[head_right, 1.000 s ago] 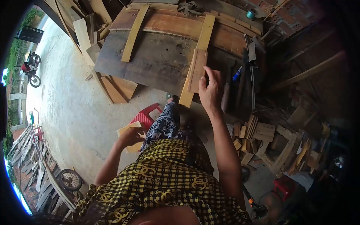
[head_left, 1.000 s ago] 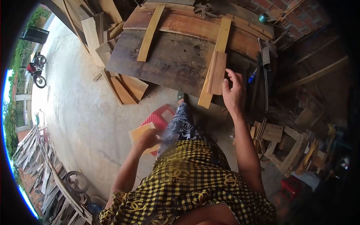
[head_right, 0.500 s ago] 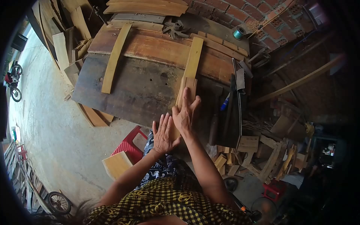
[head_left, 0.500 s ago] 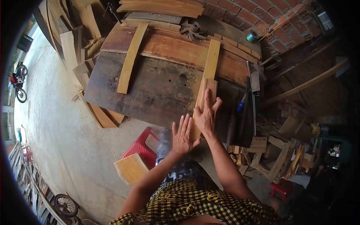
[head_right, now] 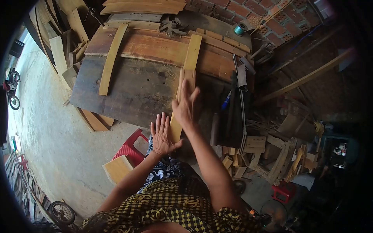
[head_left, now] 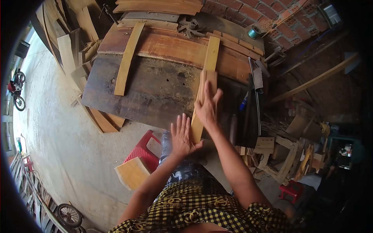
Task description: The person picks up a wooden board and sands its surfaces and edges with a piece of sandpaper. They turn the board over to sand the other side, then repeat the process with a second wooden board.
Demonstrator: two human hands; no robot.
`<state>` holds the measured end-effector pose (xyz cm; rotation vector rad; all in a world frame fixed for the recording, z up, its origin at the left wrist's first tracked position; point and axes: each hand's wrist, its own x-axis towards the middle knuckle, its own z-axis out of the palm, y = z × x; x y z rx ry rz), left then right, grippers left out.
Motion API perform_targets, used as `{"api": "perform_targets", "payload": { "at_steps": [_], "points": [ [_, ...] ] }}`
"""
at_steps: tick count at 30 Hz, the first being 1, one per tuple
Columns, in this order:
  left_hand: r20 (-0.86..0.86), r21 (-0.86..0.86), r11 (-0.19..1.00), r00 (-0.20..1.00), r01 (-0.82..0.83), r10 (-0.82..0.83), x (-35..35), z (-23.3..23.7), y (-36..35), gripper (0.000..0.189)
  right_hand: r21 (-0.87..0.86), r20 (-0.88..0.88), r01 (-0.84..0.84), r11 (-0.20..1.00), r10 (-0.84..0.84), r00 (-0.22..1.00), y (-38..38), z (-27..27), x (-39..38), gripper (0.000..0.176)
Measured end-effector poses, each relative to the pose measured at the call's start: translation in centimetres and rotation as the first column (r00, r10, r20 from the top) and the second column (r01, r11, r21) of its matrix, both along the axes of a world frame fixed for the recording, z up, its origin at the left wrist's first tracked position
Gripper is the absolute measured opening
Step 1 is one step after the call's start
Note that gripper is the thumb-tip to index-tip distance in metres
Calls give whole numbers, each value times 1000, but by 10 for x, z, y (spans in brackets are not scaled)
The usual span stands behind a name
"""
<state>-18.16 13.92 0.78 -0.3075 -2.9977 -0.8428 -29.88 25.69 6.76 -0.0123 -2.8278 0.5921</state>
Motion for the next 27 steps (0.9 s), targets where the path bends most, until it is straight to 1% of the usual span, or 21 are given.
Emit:
{"api": "perform_targets", "payload": {
  "at_steps": [1,2,3,5,6,8,10,12,14,16,18,20,21,22,23,24,25,26,27],
  "points": [
    [-1,-9,1000,1000,6,-6,-1,-1,-1,119,-7,-29,-19,1000,19,999,0,-2,34,83],
    [3,31,999,1000,6,-6,-1,-1,-2,117,-12,-52,-40,999,40,998,1,-4,51,83],
    [25,40,999,1000,5,-6,-2,1,-3,116,-2,-57,-49,999,49,997,1,-5,45,83],
    [58,37,999,998,-2,0,-3,3,-1,111,-35,-7,6,999,-6,1000,-1,-7,38,82],
    [67,38,999,998,-1,-1,-3,4,-1,111,-34,2,7,999,-7,1000,-1,-4,26,82],
    [77,62,998,997,-13,8,-5,6,0,108,-26,19,47,999,-47,999,-4,6,-33,80],
    [74,55,998,997,-19,15,-6,4,1,108,34,-17,122,992,-121,992,-6,2,-95,77],
    [54,54,998,998,-17,14,-4,5,0,107,-92,46,127,988,-124,991,-2,5,-151,77],
    [40,80,997,999,-13,10,-4,3,-1,107,-152,13,138,979,-138,990,2,-11,-192,78],
    [22,89,996,1000,-20,18,-3,4,-1,107,-141,3,126,982,-127,992,5,-22,-206,79],
    [7,67,997,1000,-23,23,-2,3,0,107,-120,-1,126,985,-128,992,7,-26,-188,80],
    [-8,58,998,1000,-27,28,-2,5,0,106,-74,117,79,994,-70,991,4,-8,-152,81],
    [-18,53,998,999,-29,30,-2,5,-1,105,-42,233,83,996,-71,970,-1,10,-117,82],
    [-29,58,998,999,-28,30,-2,5,-1,105,-14,143,47,999,-44,989,-2,1,-81,82],
    [-38,54,998,999,-30,32,-1,4,-1,106,-12,165,27,1000,-24,986,-4,7,-41,82],
    [-46,51,998,998,-33,35,-1,2,0,107,8,144,-24,1000,23,989,-3,7,-5,82],
    [-64,47,999,998,-26,29,0,0,-1,108,-18,79,-53,998,55,995,-1,-2,28,83],
    [-25,109,994,999,-19,22,0,-1,-2,109,1,50,-70,998,70,996,0,-2,52,84],
    [-25,114,993,999,-17,20,0,0,-3,109,10,51,-76,997,75,996,0,1,57,84]
  ]
}}
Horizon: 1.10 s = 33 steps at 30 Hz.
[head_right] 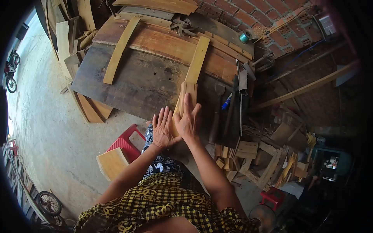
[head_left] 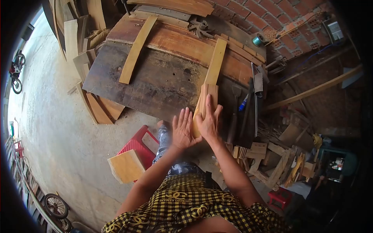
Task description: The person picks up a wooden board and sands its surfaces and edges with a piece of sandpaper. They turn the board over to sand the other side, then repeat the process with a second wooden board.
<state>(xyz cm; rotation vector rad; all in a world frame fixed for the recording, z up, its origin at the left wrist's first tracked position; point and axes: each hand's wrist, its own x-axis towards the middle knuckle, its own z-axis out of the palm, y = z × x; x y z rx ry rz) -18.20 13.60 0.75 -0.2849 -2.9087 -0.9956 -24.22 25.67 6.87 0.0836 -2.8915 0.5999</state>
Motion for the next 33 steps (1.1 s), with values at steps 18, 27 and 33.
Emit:
{"api": "perform_targets", "payload": {
  "at_steps": [18,27,33],
  "points": [
    [77,-120,951,958,284,-276,-4,17,-29,122,-2,45,175,984,-175,984,-6,13,-161,75],
    [18,-109,962,968,251,-250,-6,10,-27,115,-89,66,35,995,-29,997,2,10,1,82],
    [134,-166,942,953,291,-271,-12,15,-26,108,-65,66,242,968,-238,969,4,16,-178,77]
  ]
}}
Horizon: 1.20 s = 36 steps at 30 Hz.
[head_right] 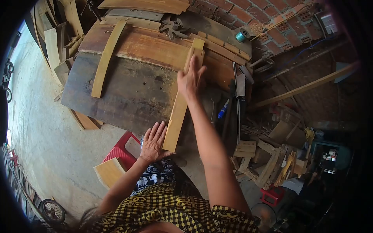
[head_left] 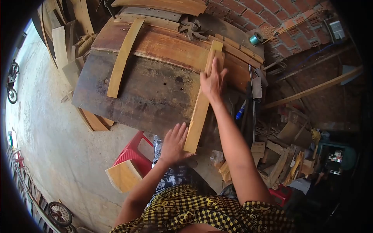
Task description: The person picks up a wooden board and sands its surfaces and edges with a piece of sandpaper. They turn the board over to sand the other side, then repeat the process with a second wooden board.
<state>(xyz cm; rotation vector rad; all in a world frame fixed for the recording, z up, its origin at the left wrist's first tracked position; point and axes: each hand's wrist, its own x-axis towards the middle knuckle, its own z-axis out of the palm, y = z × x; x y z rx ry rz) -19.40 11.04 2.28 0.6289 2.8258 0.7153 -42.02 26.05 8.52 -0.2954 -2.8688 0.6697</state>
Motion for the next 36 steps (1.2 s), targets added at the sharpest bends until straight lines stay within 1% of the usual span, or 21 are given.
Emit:
{"api": "perform_targets", "payload": {
  "at_steps": [2,4,6,8,10,11,12,13,16,18,20,22,24,25,26,28,30,32,33,35,36],
  "points": [
    [-2,-20,1000,1000,-1,0,1,0,0,109,-25,-135,-6,1000,3,991,8,-19,-54,76],
    [-16,-9,1000,1000,-7,7,-1,-2,0,109,-10,-145,8,1000,-9,989,10,-28,-76,76],
    [-27,3,1000,1000,-8,8,5,-2,-1,109,6,-153,28,1000,-26,988,8,-26,-65,75],
    [-62,40,999,998,-22,25,4,-1,0,109,139,19,12,990,-14,1000,1,-3,-20,77],
    [-75,20,1000,997,-6,7,3,-2,0,109,174,-82,-54,983,69,994,3,-17,44,78],
    [-67,3,1000,998,-4,4,3,-1,0,109,153,-10,-91,984,94,996,2,-12,83,79],
    [-174,82,997,984,-15,30,2,6,1,104,143,-19,-135,980,140,990,4,-16,119,80],
    [-174,93,996,984,-16,32,2,4,1,105,108,-29,-155,982,159,987,4,-12,157,81],
    [-172,107,994,984,-25,44,4,0,1,106,80,-69,-175,981,180,981,4,-12,190,82],
    [-165,96,995,986,-19,35,1,-3,0,106,72,-97,-159,985,166,981,3,-17,176,82],
    [-150,85,996,989,-3,16,2,-5,1,107,113,-116,-127,985,140,983,-1,-18,132,81],
    [-143,76,997,990,-6,17,0,-5,3,107,41,-14,-71,997,72,997,-7,-4,68,81],
    [-142,57,998,990,-2,10,1,-5,1,106,26,7,57,998,-57,998,-16,-3,2,79],
    [-93,-48,999,996,-1,-4,4,-16,1,110,-39,-43,52,998,-54,998,-12,-18,-32,79],
    [-100,-58,998,995,5,-10,3,-16,1,110,-101,-99,38,994,-48,994,-9,-33,-61,78],
    [-92,20,1000,996,3,-1,3,-9,0,111,-134,-58,52,990,-61,996,-14,-25,-82,77],
    [-59,50,999,998,15,-12,6,-4,0,111,-156,6,78,985,-78,997,-8,-26,-80,77],
    [-91,10,1000,996,23,-22,5,-3,-2,111,-246,-13,-9,969,6,1000,-2,-30,-72,80],
    [-127,26,999,992,19,-16,6,-4,-2,112,-80,-41,-20,997,17,999,2,-39,-55,80],
    [-153,8,1000,988,23,-21,5,-6,-1,113,-42,112,-40,998,45,993,-4,6,18,81],
    [-186,9,1000,982,16,-14,6,-7,-1,113,21,44,-75,997,74,996,-3,1,57,79]
  ]
}}
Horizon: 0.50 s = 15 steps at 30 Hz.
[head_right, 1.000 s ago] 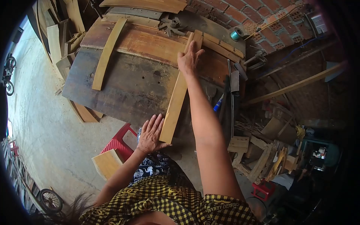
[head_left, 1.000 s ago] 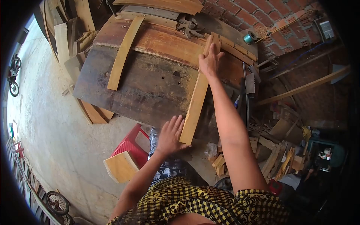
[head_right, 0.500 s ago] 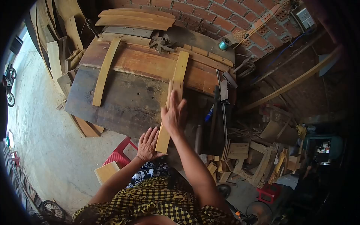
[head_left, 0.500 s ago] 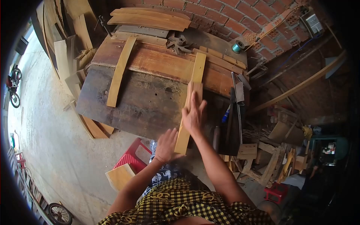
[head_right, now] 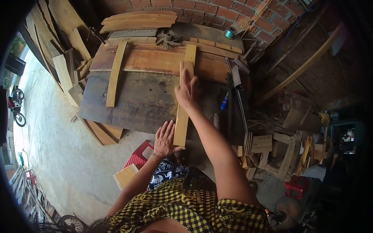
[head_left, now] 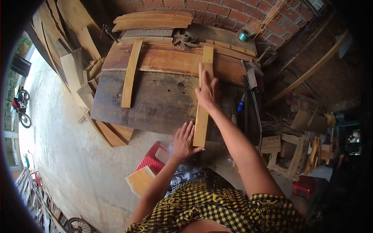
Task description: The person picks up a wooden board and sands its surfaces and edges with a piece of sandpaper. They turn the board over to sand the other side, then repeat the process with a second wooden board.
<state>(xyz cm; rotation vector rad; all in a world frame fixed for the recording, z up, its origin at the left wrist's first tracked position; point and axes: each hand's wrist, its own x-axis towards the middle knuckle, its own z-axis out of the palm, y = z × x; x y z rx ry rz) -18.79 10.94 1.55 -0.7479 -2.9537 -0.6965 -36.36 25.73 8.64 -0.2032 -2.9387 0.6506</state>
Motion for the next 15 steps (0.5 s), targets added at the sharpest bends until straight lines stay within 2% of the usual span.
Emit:
{"api": "perform_targets", "payload": {
  "at_steps": [2,3,4,6,7,9,11,12,13,14,15],
  "points": [
    [-39,13,1000,999,-11,11,0,-5,-1,113,84,-85,-48,995,56,995,4,-18,76,79],
    [-56,39,999,998,-10,13,0,-9,-1,112,-18,-178,-87,996,83,981,5,-25,111,83],
    [-70,65,998,997,-10,14,0,-11,-1,111,30,-90,-76,997,79,993,6,-20,137,85],
    [-77,56,998,997,-12,17,-1,-17,0,110,-41,-113,-66,997,61,992,9,-28,143,82],
    [-101,78,997,995,-12,20,-1,-20,1,109,-36,-98,-71,997,67,993,6,-18,134,82],
    [-111,100,995,993,-19,30,0,-24,1,107,-18,42,36,999,-35,998,0,-6,87,71],
    [-95,97,995,995,-21,31,-2,-17,0,106,193,60,-8,981,-3,998,4,-25,29,59],
    [-105,95,995,994,-10,20,-2,-17,0,104,206,205,17,978,-61,977,-5,-1,1,49],
    [-102,124,992,994,-19,32,-2,-20,-1,104,-28,11,-57,998,57,998,17,-49,-40,46],
    [-75,145,989,997,-9,21,-2,-20,-3,102,167,-294,-31,986,80,953,18,-62,-66,45],
    [-57,173,985,998,-3,13,-2,-21,-4,102,198,-387,-55,979,130,913,23,-73,-89,48]
  ]
}}
